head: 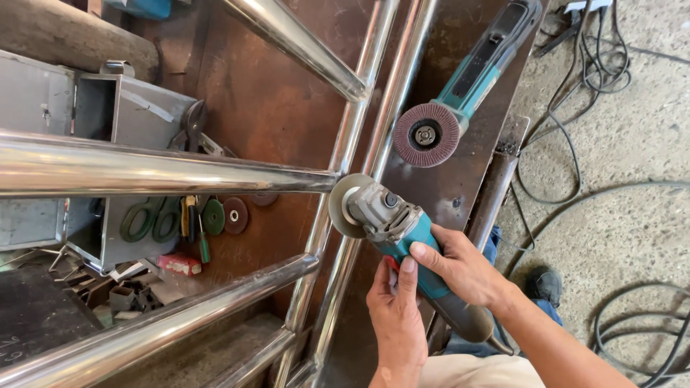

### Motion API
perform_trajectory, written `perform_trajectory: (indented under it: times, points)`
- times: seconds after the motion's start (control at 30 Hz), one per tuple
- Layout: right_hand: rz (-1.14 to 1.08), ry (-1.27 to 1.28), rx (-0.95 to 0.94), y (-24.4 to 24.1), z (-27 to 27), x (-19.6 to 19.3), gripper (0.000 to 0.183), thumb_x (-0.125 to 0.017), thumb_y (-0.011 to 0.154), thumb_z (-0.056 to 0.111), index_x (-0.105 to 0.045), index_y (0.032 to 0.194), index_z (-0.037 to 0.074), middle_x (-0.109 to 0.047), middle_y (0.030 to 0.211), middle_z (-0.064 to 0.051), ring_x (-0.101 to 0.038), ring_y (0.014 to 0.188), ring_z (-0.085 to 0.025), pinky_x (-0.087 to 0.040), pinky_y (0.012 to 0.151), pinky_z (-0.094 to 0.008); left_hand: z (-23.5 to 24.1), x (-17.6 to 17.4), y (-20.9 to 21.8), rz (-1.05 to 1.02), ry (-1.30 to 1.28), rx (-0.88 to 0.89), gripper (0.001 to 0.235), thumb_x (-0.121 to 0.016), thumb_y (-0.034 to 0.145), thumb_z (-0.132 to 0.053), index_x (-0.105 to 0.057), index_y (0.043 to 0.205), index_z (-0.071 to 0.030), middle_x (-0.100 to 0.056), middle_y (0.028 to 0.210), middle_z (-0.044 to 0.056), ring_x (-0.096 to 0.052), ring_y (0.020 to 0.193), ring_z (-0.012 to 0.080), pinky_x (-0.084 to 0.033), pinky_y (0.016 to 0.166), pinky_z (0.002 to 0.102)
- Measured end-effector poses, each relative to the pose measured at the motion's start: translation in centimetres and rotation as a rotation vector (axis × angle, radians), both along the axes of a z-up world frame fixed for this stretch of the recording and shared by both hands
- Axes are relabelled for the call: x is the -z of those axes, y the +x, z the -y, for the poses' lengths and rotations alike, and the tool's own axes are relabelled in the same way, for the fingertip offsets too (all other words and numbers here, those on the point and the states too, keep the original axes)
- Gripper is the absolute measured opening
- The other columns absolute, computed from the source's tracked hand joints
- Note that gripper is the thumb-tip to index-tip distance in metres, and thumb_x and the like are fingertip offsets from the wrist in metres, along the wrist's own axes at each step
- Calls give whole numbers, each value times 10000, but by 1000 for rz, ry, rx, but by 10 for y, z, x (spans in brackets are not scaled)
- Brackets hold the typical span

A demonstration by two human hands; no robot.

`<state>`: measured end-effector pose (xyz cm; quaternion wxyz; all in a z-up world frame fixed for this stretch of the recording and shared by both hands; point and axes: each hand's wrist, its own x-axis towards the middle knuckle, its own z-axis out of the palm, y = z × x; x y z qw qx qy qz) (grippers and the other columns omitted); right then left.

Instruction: Grinding down welded joints on a stainless steel railing using an angle grinder.

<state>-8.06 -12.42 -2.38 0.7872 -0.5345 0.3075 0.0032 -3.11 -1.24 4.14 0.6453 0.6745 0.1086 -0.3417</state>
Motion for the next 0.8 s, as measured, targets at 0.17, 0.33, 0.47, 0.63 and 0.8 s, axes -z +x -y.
perform_trajectory:
  times: [0.17, 0.33, 0.47, 0.63, 0.8]
  points:
    - [6, 11, -13, 0, 0, 0, 456, -633, 896, 375, -725, 1161, 16, -772, 899, -59, -618, 719, -130, -567, 661, -295, -3, 2, -3, 5, -31, 10, 428, -684, 920, -232, -693, 1240, 53, -725, 1127, 142, -629, 998, 182, -499, 918, 315]
    - [-2, 17, -22, 0, -5, 2, 477, -628, 890, 401, -730, 1147, 12, -756, 888, -58, -598, 725, -135, -553, 672, -298, -7, 4, -3, 29, 29, -7, 397, -704, 910, -226, -720, 1193, 53, -735, 1092, 122, -617, 975, 165, -473, 904, 295]
    - [-7, 66, -52, 1, -6, -5, 489, -611, 896, 410, -748, 1122, -2, -760, 866, -59, -601, 703, -129, -549, 642, -290, -12, 1, -6, 43, 112, -32, 415, -698, 910, -215, -725, 1218, 64, -740, 1044, 129, -607, 905, 165, -473, 833, 283]
    - [-40, 127, -37, 0, -12, -12, 463, -626, 899, 378, -748, 1079, -31, -751, 844, -80, -588, 681, -134, -548, 614, -295, -13, -7, -8, 9, 162, -87, 382, -727, 889, -198, -749, 1151, 78, -754, 1022, 153, -626, 911, 186, -491, 860, 309]
    - [-70, 130, -48, 4, -6, -22, 438, -626, 911, 358, -747, 1047, -41, -743, 827, -87, -582, 668, -138, -541, 600, -295, -11, -10, -5, -3, 149, -120, 380, -720, 892, -175, -732, 1153, 100, -758, 1039, 176, -638, 916, 193, -506, 837, 304]
